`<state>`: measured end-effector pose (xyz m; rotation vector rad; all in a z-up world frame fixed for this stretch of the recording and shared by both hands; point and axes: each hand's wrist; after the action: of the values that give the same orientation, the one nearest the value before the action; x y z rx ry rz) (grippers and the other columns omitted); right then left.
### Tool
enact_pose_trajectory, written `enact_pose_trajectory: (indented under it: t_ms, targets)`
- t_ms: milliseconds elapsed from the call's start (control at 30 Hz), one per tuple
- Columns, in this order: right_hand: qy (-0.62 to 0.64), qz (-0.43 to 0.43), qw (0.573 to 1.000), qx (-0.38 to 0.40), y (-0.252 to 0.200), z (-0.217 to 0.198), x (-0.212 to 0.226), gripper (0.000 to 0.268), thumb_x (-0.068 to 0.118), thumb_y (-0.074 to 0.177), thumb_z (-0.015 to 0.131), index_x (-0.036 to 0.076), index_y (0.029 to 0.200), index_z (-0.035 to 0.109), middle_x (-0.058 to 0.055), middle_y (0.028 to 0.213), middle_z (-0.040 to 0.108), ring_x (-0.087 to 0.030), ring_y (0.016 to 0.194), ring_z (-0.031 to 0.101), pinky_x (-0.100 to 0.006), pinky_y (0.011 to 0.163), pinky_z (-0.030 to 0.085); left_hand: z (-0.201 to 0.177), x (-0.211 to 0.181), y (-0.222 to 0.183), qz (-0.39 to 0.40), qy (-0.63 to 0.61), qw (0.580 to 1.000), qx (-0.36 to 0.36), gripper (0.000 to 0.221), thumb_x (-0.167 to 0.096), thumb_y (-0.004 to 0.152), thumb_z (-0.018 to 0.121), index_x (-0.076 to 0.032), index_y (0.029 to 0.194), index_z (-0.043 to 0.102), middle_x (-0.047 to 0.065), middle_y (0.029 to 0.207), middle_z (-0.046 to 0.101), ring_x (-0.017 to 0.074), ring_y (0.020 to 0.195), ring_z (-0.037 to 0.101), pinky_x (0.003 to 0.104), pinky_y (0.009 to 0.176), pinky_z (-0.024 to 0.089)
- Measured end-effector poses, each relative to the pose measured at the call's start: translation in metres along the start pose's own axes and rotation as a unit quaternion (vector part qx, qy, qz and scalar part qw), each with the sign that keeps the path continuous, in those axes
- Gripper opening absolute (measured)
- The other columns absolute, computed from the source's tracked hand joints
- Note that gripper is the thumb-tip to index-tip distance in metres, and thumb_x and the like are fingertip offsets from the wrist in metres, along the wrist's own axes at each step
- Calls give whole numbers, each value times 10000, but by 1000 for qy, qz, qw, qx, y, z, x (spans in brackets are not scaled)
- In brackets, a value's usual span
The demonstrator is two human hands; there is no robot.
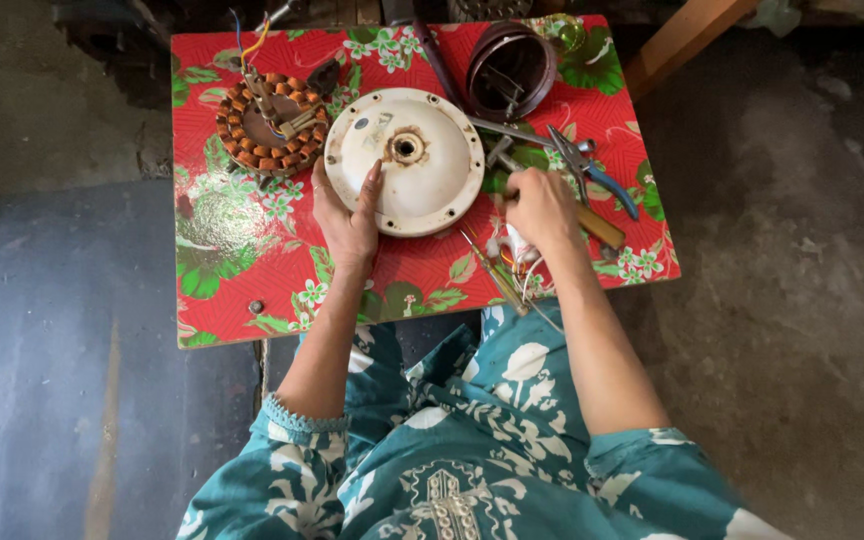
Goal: The person disassembles a ceiling fan motor housing by removing the top and bottom covers, and then uses a screwdriver to thread a wire through a component.
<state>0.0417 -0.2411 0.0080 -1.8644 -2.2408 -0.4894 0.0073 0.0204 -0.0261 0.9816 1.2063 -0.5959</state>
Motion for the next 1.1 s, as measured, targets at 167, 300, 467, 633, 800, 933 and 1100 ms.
enact_pose_trajectory:
  t_ms: [167,300,467,633,800,933,1100]
  targets:
    - [-30,-23,999,22,3,7,1,132,30,756,712,16,886,734,-212,837,727,-381,815,713,-478,754,557,0,3,-2,12,33,999,-2,720,-320,923,809,68,1428,473,231,1275,680,273,1169,681,376,1024,538]
    - [176,22,982,-60,10,1,-15,104,25,866,664,15,963,699,-167,868,737,-282,791,729,-431,725,567,0,4,0,23,41,999,-13,731,-337,929,799,74,1435,468,240,1285,670,291,1176,676,389,1030,533]
    - [118,40,982,-139,30,16,-37,162,-27,843,617,3,966,718,-188,928,732,-281,848,716,-435,779,578,-1,4,-1,24,46,999,-9,742,-342,925,793,93,1429,465,251,1286,659,307,1187,669,395,1034,522]
    - [-59,15,989,-134,36,43,-35,260,201,931,753,-53,917,694,-261,873,712,-418,789,686,-543,698,526,-2,10,-2,38,65,997,-23,745,-333,924,803,105,1426,471,277,1326,628,334,1228,645,413,1062,505]
    - [-105,-7,992,-73,36,25,-26,160,138,785,737,6,871,711,-228,892,723,-398,807,707,-500,765,557,0,10,-2,25,61,998,-18,774,-349,924,786,110,1445,444,277,1337,620,333,1237,636,411,1074,494]
    - [-39,145,989,5,33,1,-12,254,288,915,739,37,915,696,-171,781,735,-332,687,735,-504,679,546,-1,11,-1,30,67,997,-22,788,-358,921,796,117,1443,447,290,1339,617,346,1237,637,415,1071,495]
    - [15,191,968,-159,52,-38,-47,337,398,805,896,85,780,773,-180,717,727,-324,639,707,-464,576,503,1,24,-1,67,82,994,-39,835,-362,933,817,152,1455,415,333,1395,566,389,1292,599,441,1110,465]
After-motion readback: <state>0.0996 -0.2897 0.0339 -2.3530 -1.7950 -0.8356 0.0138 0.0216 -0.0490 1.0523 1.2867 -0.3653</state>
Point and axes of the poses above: each hand's wrist, its own y-axis towards the middle knuckle, its own z-axis out of the palm, x = y × z
